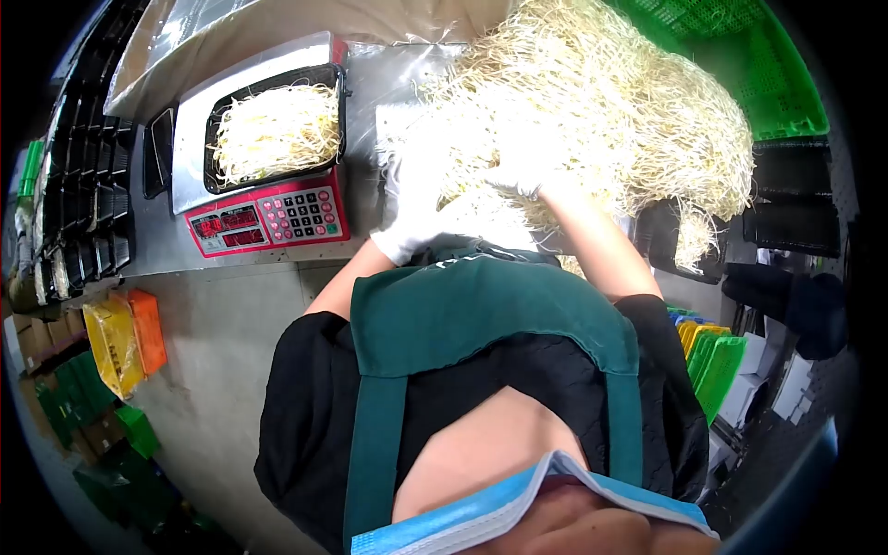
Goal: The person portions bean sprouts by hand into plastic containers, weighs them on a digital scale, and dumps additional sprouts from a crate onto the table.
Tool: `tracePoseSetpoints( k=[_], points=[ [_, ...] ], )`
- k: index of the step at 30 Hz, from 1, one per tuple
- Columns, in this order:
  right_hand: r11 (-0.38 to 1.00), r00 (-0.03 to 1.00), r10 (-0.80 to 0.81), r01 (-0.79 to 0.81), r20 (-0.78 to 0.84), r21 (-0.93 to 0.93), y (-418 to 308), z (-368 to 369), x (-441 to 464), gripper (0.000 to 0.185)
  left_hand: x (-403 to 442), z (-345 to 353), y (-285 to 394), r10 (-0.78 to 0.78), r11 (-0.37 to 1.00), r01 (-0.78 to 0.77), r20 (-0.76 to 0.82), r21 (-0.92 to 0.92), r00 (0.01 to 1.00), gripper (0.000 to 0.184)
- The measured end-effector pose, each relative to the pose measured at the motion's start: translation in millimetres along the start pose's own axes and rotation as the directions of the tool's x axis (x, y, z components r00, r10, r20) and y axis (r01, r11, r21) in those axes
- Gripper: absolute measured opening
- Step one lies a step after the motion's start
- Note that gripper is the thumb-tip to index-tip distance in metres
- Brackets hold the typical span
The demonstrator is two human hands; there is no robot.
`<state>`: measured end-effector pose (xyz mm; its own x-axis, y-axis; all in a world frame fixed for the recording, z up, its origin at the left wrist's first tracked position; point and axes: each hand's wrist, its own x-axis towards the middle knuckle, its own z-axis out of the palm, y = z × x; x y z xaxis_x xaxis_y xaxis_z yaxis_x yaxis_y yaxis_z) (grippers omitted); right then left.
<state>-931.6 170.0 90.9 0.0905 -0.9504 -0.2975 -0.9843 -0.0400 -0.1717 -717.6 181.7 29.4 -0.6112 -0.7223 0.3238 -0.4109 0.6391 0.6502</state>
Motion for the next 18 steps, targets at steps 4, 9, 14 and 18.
tracePoseSetpoints(
  k=[4,9,14,18],
  points=[
    [0.995,0.996,0.019,-0.027,-0.09,-0.093,-11.2,1.5,9.8,0.088,22.6,-8.8,48.2,0.018,0.989,-0.122,0.736,0.088,0.677,0.054],
    [0.753,0.984,-0.18,0.133,0.007,0.645,42.1,4.5,16.0,0.082,18.9,40.9,36.9,0.482,0.814,-0.562,0.368,0.147,0.795,0.051],
    [0.371,0.874,0.107,0.407,-0.473,0.835,61.8,-85.1,-27.5,0.074,53.9,78.9,-9.0,0.315,0.9,-0.146,0.382,-0.41,0.869,0.054],
    [0.534,0.852,0.136,0.366,-0.505,0.762,113.2,-140.0,-48.3,0.06,77.7,64.0,-5.1,0.425,0.86,-0.48,0.283,0.17,0.86,0.056]
  ],
)
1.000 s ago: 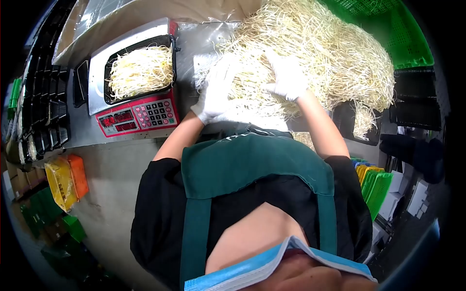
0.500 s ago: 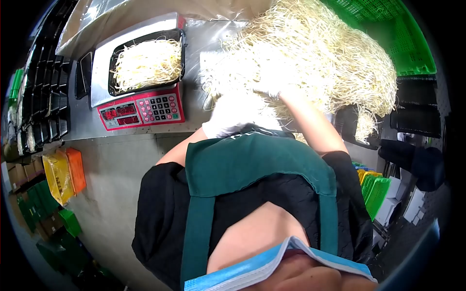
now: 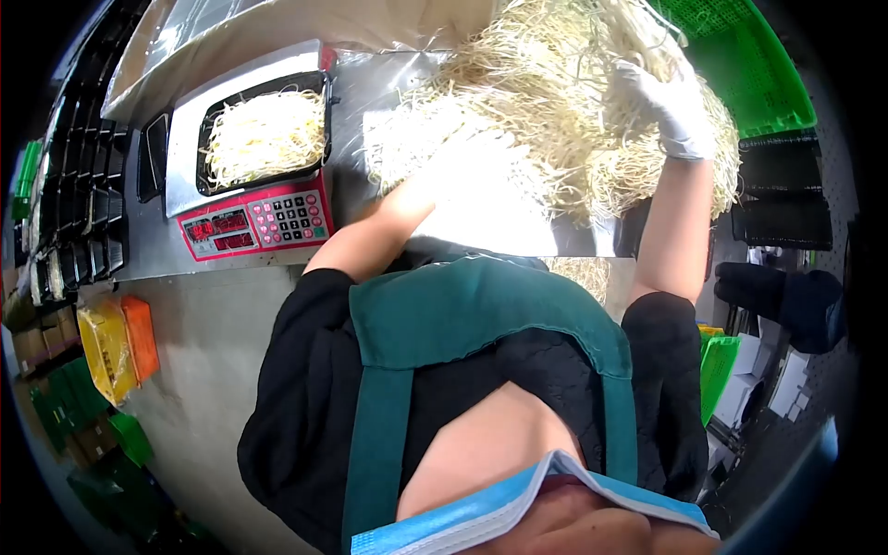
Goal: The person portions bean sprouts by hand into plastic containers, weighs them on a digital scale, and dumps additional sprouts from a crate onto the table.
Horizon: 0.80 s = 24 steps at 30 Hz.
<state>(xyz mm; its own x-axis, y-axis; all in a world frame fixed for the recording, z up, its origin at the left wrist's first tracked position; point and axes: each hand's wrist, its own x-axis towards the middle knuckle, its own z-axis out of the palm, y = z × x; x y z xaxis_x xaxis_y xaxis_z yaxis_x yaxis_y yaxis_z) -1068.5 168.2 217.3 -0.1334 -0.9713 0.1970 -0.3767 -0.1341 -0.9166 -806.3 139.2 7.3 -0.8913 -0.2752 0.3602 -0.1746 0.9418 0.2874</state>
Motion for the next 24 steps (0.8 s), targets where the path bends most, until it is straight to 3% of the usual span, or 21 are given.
tracePoseSetpoints(
  k=[2,4,5,6,7,9,10,12,13,15,16,18,19,20,21,22,23,24],
  points=[
    [0.992,0.992,-0.127,0.127,0.006,-0.005,-37.3,16.4,-12.8,0.057,-1.2,-44.8,23.9,-0.045,0.998,0.048,0.084,-0.038,0.995,0.06],
    [0.98,0.997,0.072,-0.066,0.025,-0.187,-49.7,45.7,-43.7,0.049,-38.4,-63.2,34.9,-0.093,0.992,0.107,0.183,-0.068,0.979,0.064],
    [0.818,0.984,0.155,-0.076,0.091,-0.57,-42.0,62.6,-54.7,0.049,-71.0,-59.3,29.1,-0.116,0.993,0.113,0.118,0.031,0.986,0.068],
    [0.523,0.959,0.236,0.01,0.156,-0.852,-34.2,79.5,-65.9,0.05,-93.4,-55.0,23.9,-0.133,0.984,0.126,0.046,0.13,0.99,0.073],
    [0.493,0.978,0.072,0.135,0.196,-0.86,12.8,97.4,-85.3,0.049,-104.9,-51.4,22.2,-0.137,0.983,0.13,0.045,0.131,0.99,0.073],
    [0.455,0.961,0.097,0.19,0.261,-0.87,56.8,133.2,-119.9,0.04,-124.1,-43.1,26.5,-0.574,0.795,0.574,-0.06,0.197,0.817,0.073],
    [0.459,0.957,0.096,0.202,0.275,-0.865,68.1,140.0,-119.9,0.04,-120.5,-38.7,22.3,-0.586,0.786,0.586,-0.061,0.197,0.808,0.073],
    [0.544,0.972,0.063,0.156,0.226,-0.824,82.0,151.5,-106.7,0.031,-91.5,-26.3,-3.8,-0.439,0.838,0.475,-0.187,0.269,0.879,0.075],
    [0.548,0.971,0.057,0.163,0.231,-0.821,89.7,149.9,-87.6,0.031,-76.8,-22.7,-17.0,-0.443,0.833,0.48,-0.189,0.274,0.876,0.075],
    [0.553,0.944,0.236,0.063,0.229,-0.831,93.3,139.7,-50.7,0.031,-58.0,-17.6,-35.3,-0.535,0.804,0.578,-0.256,0.137,0.805,0.07],
    [0.552,0.946,0.226,0.07,0.23,-0.831,80.7,136.2,-50.4,0.031,-56.6,-31.3,-34.8,-0.533,0.803,0.579,-0.265,0.142,0.804,0.07],
    [0.685,0.965,-0.012,0.198,0.26,-0.701,60.7,130.7,-57.6,0.04,-63.1,-62.5,-36.9,-0.484,0.867,0.499,-0.242,-0.001,0.841,0.061],
    [0.687,0.965,-0.016,0.2,0.261,-0.698,60.8,137.0,-54.4,0.04,-64.5,-76.0,-31.7,-0.565,0.825,0.553,-0.181,-0.118,0.805,0.047],
    [0.694,0.93,0.047,0.231,0.363,-0.682,61.1,148.8,-52.6,0.052,-67.7,-72.2,-31.4,-0.567,0.824,0.555,-0.173,-0.115,0.805,0.047],
    [0.706,0.879,0.114,0.256,0.463,-0.661,64.6,157.2,-56.9,0.064,-71.9,-67.0,-26.1,-0.685,0.662,0.479,-0.208,-0.576,0.698,0.043],
    [0.711,0.878,0.117,0.253,0.465,-0.656,70.1,162.1,-61.4,0.064,-75.2,-64.1,-22.8,-0.798,0.369,0.247,-0.169,-0.896,0.579,0.039],
    [0.737,0.859,0.015,0.337,0.512,-0.587,75.0,167.5,-62.4,0.074,-83.2,-64.3,-17.6,-0.774,0.536,0.366,-0.268,-0.761,0.574,0.037],
    [0.751,0.832,-0.089,0.417,0.548,-0.512,77.1,171.8,-62.0,0.084,-87.8,-66.7,-14.2,-0.772,0.541,0.369,-0.271,-0.756,0.575,0.037]
  ],
)
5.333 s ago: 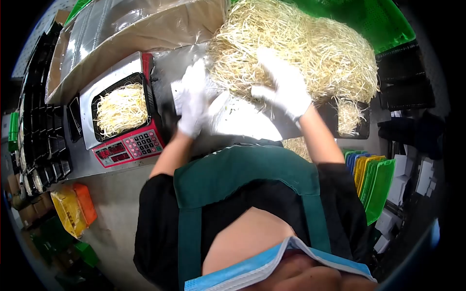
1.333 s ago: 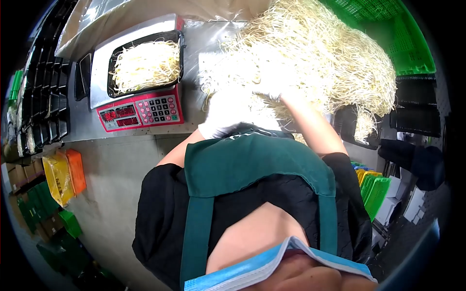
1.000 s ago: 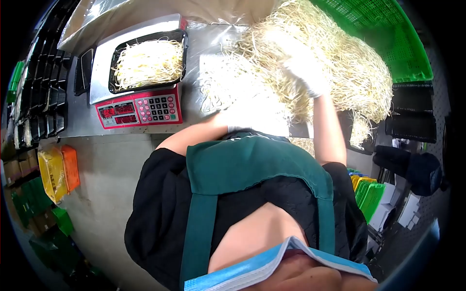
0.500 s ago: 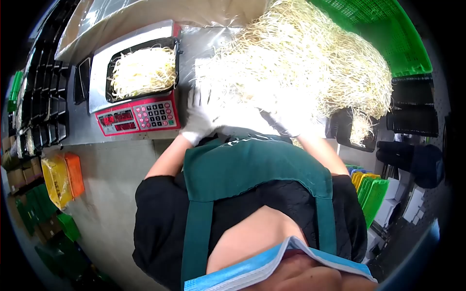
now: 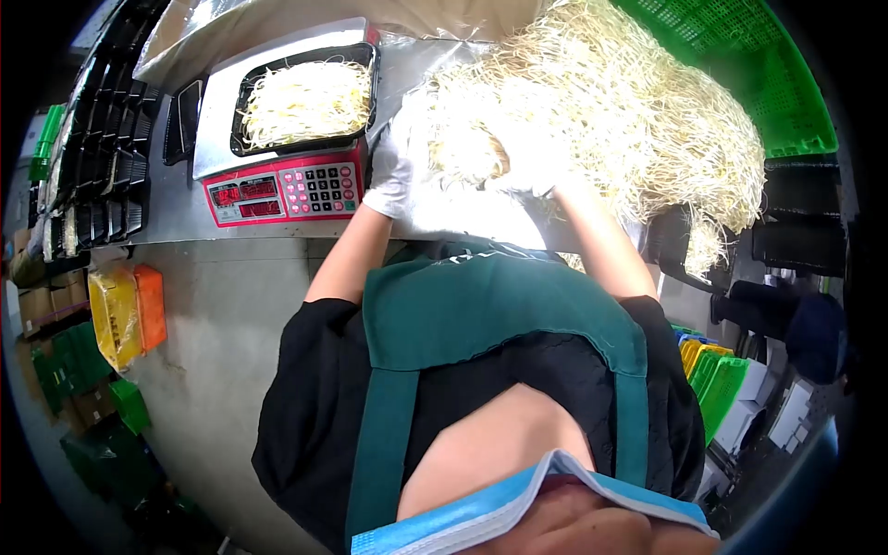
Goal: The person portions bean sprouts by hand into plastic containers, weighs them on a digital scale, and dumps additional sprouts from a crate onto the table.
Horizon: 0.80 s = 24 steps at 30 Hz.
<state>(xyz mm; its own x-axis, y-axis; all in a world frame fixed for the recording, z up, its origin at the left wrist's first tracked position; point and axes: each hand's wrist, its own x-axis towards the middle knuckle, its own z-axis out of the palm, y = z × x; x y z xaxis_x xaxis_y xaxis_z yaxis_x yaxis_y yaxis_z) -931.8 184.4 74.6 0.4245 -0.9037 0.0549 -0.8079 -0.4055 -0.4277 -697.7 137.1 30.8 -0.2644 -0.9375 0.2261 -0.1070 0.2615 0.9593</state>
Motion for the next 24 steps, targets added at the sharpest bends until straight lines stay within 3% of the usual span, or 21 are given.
tracePoseSetpoints(
  k=[2,3,4,6,7,8,10,11,12,14,15,17,18,19,20,21,22,23,24],
  points=[
    [1.0,1.0,0.008,-0.008,-0.024,-0.002,13.6,-21.3,-9.1,0.088,-7.4,-6.2,-1.7,0.005,0.986,-0.005,-0.002,0.164,1.0,0.038],
    [1.0,0.999,0.022,-0.023,-0.039,-0.004,17.7,-32.9,-14.0,0.093,-12.2,-12.5,5.0,-0.039,0.998,0.036,0.065,0.046,0.997,0.046],
    [1.0,0.999,0.026,-0.026,-0.034,-0.005,16.4,-42.3,-14.5,0.093,-16.0,-11.4,16.5,-0.043,0.998,0.04,0.066,0.042,0.997,0.046],
    [0.935,0.956,0.291,-0.293,0.039,0.2,11.3,-53.9,-19.8,0.097,-25.9,-5.2,34.0,0.213,0.851,-0.309,0.259,0.424,0.942,0.062],
    [0.972,0.977,0.206,-0.211,0.058,0.105,14.3,-36.8,-18.6,0.101,-21.8,3.5,17.9,0.024,0.867,-0.227,0.418,0.443,0.908,0.076],
    [0.973,0.978,0.203,-0.208,0.057,0.104,9.8,-15.6,-23.3,0.101,-20.9,11.6,4.0,0.025,0.867,-0.227,0.415,0.445,0.909,0.076],
    [0.982,0.999,0.026,-0.017,0.046,-0.187,-4.9,23.1,-32.7,0.097,-12.3,28.4,4.5,0.157,0.564,-0.528,0.545,0.635,0.823,0.078],
    [0.969,0.999,0.036,-0.026,0.036,-0.246,1.0,37.1,-35.8,0.094,-7.6,29.0,3.3,0.155,0.563,-0.525,0.542,0.638,0.826,0.078],
    [0.969,0.999,0.033,-0.023,0.038,-0.245,7.0,36.4,-38.0,0.094,-0.6,29.6,1.9,0.201,0.515,-0.568,0.555,0.641,0.808,0.069],
    [0.977,0.972,0.104,-0.139,-0.209,-0.162,21.4,33.5,-41.5,0.081,16.6,32.8,-0.6,0.291,0.409,-0.65,0.584,0.64,0.758,0.053],
    [0.977,0.972,0.108,-0.142,-0.207,-0.16,17.7,24.7,-35.6,0.081,21.5,40.4,-6.8,0.288,0.412,-0.651,0.586,0.638,0.757,0.053],
    [0.886,0.945,0.323,-0.287,0.041,-0.365,2.6,-5.0,-15.5,0.067,29.4,55.8,-17.4,0.137,0.478,-0.507,0.509,0.717,0.85,0.043],
    [0.884,0.946,0.324,-0.292,0.027,-0.364,8.5,-4.8,-16.2,0.067,32.8,54.7,-11.1,0.146,0.469,-0.516,0.514,0.717,0.846,0.043],
    [0.917,0.973,0.21,-0.231,-0.098,-0.325,16.8,-3.2,-19.4,0.058,34.4,51.7,-0.8,0.14,0.815,-0.357,0.443,0.456,0.885,0.042],
    [0.943,0.971,0.095,-0.158,-0.22,-0.293,25.5,-1.5,-22.4,0.05,35.6,48.2,8.9,0.116,0.926,-0.249,0.413,0.285,0.903,0.041],
    [0.945,0.971,0.09,-0.154,-0.222,-0.289,23.3,-10.2,-25.1,0.05,36.6,44.6,18.3,0.092,0.986,-0.137,0.381,0.093,0.92,0.04],
    [0.928,0.968,0.169,-0.22,-0.186,-0.3,13.1,-25.3,-28.0,0.045,36.5,39.0,22.6,0.084,0.843,-0.319,0.48,0.434,0.873,0.039],
    [0.911,0.96,0.237,-0.273,-0.147,-0.31,6.0,-31.6,-27.6,0.041,35.2,29.0,26.9,0.019,0.55,-0.475,0.558,0.687,0.83,0.038],
    [0.881,0.946,0.295,-0.323,-0.131,-0.346,11.4,-30.2,-28.7,0.037,31.4,22.8,22.4,0.002,0.535,-0.456,0.538,0.712,0.843,0.038]
  ],
)
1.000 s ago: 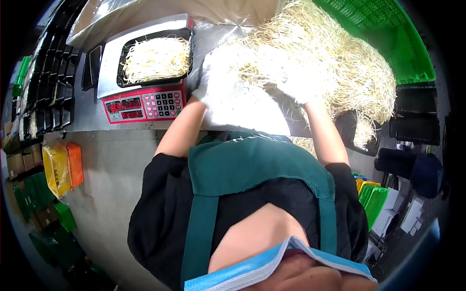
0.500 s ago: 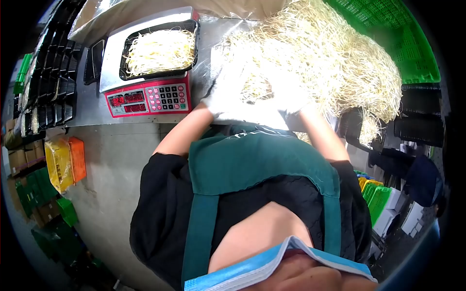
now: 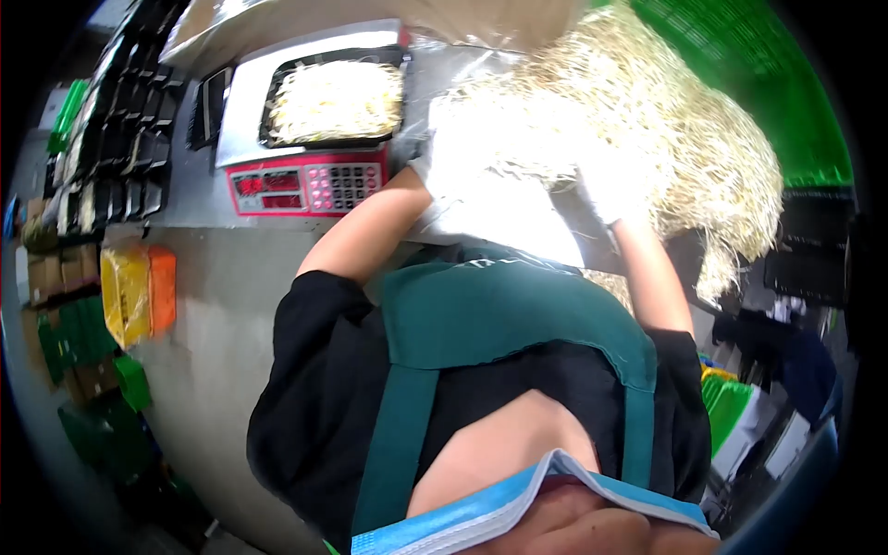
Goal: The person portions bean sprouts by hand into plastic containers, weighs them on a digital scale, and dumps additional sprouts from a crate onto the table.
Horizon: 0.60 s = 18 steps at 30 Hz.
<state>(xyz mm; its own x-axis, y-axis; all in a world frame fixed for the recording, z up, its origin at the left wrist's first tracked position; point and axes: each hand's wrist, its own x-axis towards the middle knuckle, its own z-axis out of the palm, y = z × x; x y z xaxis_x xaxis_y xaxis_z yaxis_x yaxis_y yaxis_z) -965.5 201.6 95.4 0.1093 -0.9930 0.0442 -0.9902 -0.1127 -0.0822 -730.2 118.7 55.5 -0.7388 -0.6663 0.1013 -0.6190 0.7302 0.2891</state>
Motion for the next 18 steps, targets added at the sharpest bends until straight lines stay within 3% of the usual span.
tracePoseSetpoints(
  k=[2,3,4,5,6,7,8,9,10,11,13,14,15,16,17,18],
  points=[
    [0.995,0.998,0.036,-0.032,0.046,-0.1,27.8,0.8,-1.0,0.033,-7.3,16.2,-11.2,0.144,0.867,-0.087,-0.081,0.491,0.986,0.037],
    [0.988,0.998,0.028,-0.019,0.059,-0.156,41.1,-4.1,-1.6,0.033,-10.0,16.7,-19.8,0.068,0.993,-0.075,-0.078,-0.09,0.995,0.037],
    [0.987,0.998,0.019,-0.01,0.057,-0.159,42.2,-18.8,-1.3,0.033,-10.8,15.4,-18.2,0.06,0.994,-0.067,-0.084,-0.088,0.995,0.037],
    [0.999,0.998,0.047,-0.047,0.031,-0.001,45.6,-36.5,-4.1,0.036,-12.2,17.9,-11.0,-0.025,0.901,-0.035,-0.133,-0.433,0.991,0.039],
    [0.984,0.996,0.087,-0.088,0.014,0.158,49.8,-46.1,-9.0,0.04,-14.2,20.6,-2.3,-0.117,0.687,-0.025,-0.144,-0.726,0.983,0.04],
    [0.956,0.993,0.114,-0.105,-0.015,0.274,65.6,-33.6,-6.4,0.05,-13.1,9.3,7.7,-0.113,0.677,-0.025,-0.138,-0.736,0.984,0.04],
    [0.956,0.992,0.125,-0.118,-0.009,0.267,60.5,-37.5,-6.0,0.05,-7.7,-14.6,17.3,-0.062,0.898,0.039,-0.038,-0.439,0.997,0.042],
    [0.938,0.99,0.132,-0.111,-0.043,0.328,45.1,-46.8,-3.0,0.053,-4.5,-28.3,22.2,-0.042,0.996,0.047,0.069,-0.073,0.997,0.044],
    [0.916,0.987,0.144,-0.104,-0.077,0.386,32.6,-54.0,-1.6,0.056,-8.3,-26.1,21.2,-0.024,0.996,0.03,0.07,-0.084,0.997,0.044],
    [0.918,0.984,0.161,-0.122,-0.073,0.377,25.4,-57.1,-0.2,0.056,-16.3,-21.3,15.8,-0.04,0.998,0.039,0.024,0.042,0.999,0.046],
    [0.828,0.952,0.259,-0.305,0.161,0.471,19.2,-60.7,3.8,0.06,-34.4,-18.0,1.6,-0.066,0.953,0.087,-0.082,0.291,0.994,0.048],
    [0.83,0.952,0.26,-0.305,0.16,0.467,23.5,-62.6,0.5,0.06,-44.6,-19.6,-2.3,-0.134,0.965,0.141,-0.048,0.223,0.99,0.049],
    [0.852,0.978,0.21,-0.192,0.018,0.487,27.0,-63.9,-6.4,0.056,-54.2,-27.1,-2.8,-0.201,0.967,0.201,-0.015,0.158,0.979,0.05],
    [0.866,0.98,0.157,-0.076,-0.124,0.494,23.8,-66.8,-12.8,0.051,-71.6,-43.4,6.9,-0.285,0.949,0.3,0.142,-0.094,0.948,0.05],
    [0.753,0.996,0.056,0.007,-0.074,0.658,13.4,-69.5,-15.3,0.041,-96.8,-22.9,-1.8,-0.204,0.962,0.222,0.124,-0.161,0.971,0.046],
    [0.748,0.996,0.052,0.009,-0.073,0.663,1.2,-64.6,-19.8,0.041,-117.5,-2.6,-7.5,-0.121,0.964,0.14,0.099,-0.226,0.988,0.041]
  ],
)
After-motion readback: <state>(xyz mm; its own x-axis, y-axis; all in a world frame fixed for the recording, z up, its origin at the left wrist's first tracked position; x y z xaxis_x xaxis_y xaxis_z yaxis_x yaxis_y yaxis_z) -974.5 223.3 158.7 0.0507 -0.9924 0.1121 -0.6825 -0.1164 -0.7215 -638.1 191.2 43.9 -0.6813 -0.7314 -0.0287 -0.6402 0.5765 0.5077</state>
